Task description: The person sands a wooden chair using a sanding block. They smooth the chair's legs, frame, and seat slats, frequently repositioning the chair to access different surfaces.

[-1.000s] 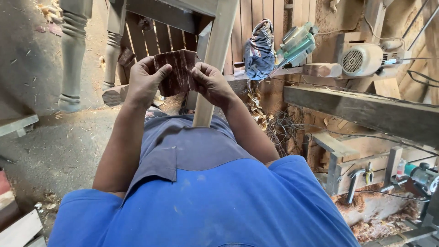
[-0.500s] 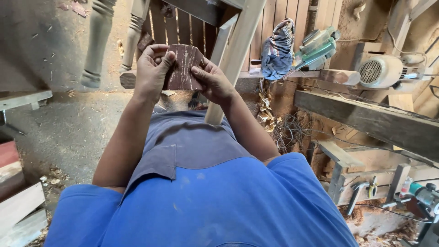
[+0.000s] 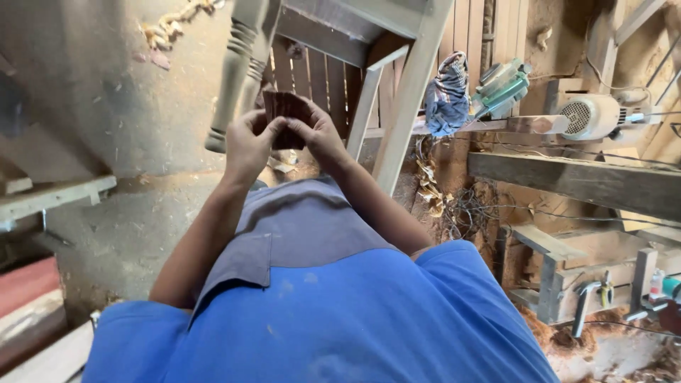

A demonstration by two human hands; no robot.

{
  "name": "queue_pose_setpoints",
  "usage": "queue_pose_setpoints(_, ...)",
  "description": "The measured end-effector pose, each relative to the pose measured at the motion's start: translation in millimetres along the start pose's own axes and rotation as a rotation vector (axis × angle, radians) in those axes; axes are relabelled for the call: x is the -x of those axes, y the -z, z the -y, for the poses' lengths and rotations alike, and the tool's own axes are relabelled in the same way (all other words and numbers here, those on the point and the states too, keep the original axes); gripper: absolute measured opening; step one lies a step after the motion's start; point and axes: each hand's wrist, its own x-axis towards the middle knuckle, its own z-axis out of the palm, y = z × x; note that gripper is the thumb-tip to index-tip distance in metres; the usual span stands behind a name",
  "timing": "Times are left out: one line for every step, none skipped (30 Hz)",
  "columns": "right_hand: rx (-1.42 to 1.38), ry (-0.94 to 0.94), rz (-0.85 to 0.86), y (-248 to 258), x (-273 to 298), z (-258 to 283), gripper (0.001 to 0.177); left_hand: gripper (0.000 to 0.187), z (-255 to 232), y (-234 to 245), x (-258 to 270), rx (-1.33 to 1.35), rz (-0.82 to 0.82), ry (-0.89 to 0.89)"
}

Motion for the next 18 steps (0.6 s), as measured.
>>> queue_pose_setpoints(0.004, 0.014, -0.006, -9, -5, -6, 0.042, 0.029, 15, 9, -9, 0.001, 0.009, -0.013)
queue_pose_setpoints(0.019, 0.020, -0.031, -17, -2, -15, 0.038, 0.025, 32, 17, -13, 0.068, -0.002, 0.014)
queue_pose_setpoints(0.035, 0.025, -0.056, -25, -1, -24, 0.034, 0.021, 51, 24, -17, 0.136, -0.014, 0.041)
queue_pose_setpoints(0.033, 0.021, -0.069, -32, 1, -27, 0.034, 0.021, 50, 31, -16, 0.133, -0.002, 0.049)
queue_pose_setpoints(0.062, 0.047, -0.083, -39, 3, -30, 0.043, 0.020, 50, 38, -15, 0.142, 0.000, 0.052)
queue_pose_setpoints(0.090, 0.064, -0.096, -45, 7, -34, 0.054, 0.020, 51, 44, -11, 0.150, 0.000, 0.062)
queue_pose_setpoints(0.088, 0.051, -0.111, -54, 5, -38, 0.054, 0.020, 62, 49, -17, 0.148, 0.011, 0.078)
queue_pose_setpoints(0.113, 0.031, -0.125, -60, 4, -41, 0.040, 0.012, 74, 50, -21, 0.085, 0.070, 0.029)
queue_pose_setpoints(0.138, 0.010, -0.139, -65, 2, -43, 0.026, 0.018, 85, 51, -25, 0.024, 0.130, -0.021)
queue_pose_setpoints(0.140, 0.008, -0.142, -59, -2, -49, 0.026, 0.018, 80, 52, -27, 0.026, 0.133, -0.018)
queue_pose_setpoints(0.077, -0.035, -0.250, -52, -6, -53, 0.018, 0.022, 74, 52, -30, -0.078, 0.220, -0.047)
queue_pose_setpoints(0.013, -0.072, -0.356, -44, -15, -57, 0.013, 0.027, 67, 52, -37, -0.184, 0.305, -0.083)
queue_pose_setpoints(0.013, -0.068, -0.356, -38, -26, -46, 0.013, 0.027, 57, 56, -46, -0.185, 0.306, -0.087)
queue_pose_setpoints(0.207, 0.047, -0.367, -30, -36, -36, 0.012, 0.035, 49, 58, -54, -0.253, 0.191, -0.189)
queue_pose_setpoints(0.401, 0.163, -0.373, -19, -46, -26, 0.014, 0.045, 41, 58, -63, -0.321, 0.076, -0.291)
queue_pose_setpoints(0.403, 0.157, -0.366, -10, -69, -28, 0.014, 0.045, 53, 58, -82, -0.320, 0.069, -0.283)
queue_pose_setpoints(0.568, 0.285, -0.319, 0, -93, -30, 0.016, 0.055, 65, 56, -102, -0.446, -0.036, -0.293)
queue_pose_setpoints(0.730, 0.405, -0.256, 12, -112, -34, 0.022, 0.068, 80, 53, -116, -0.572, -0.147, -0.287)
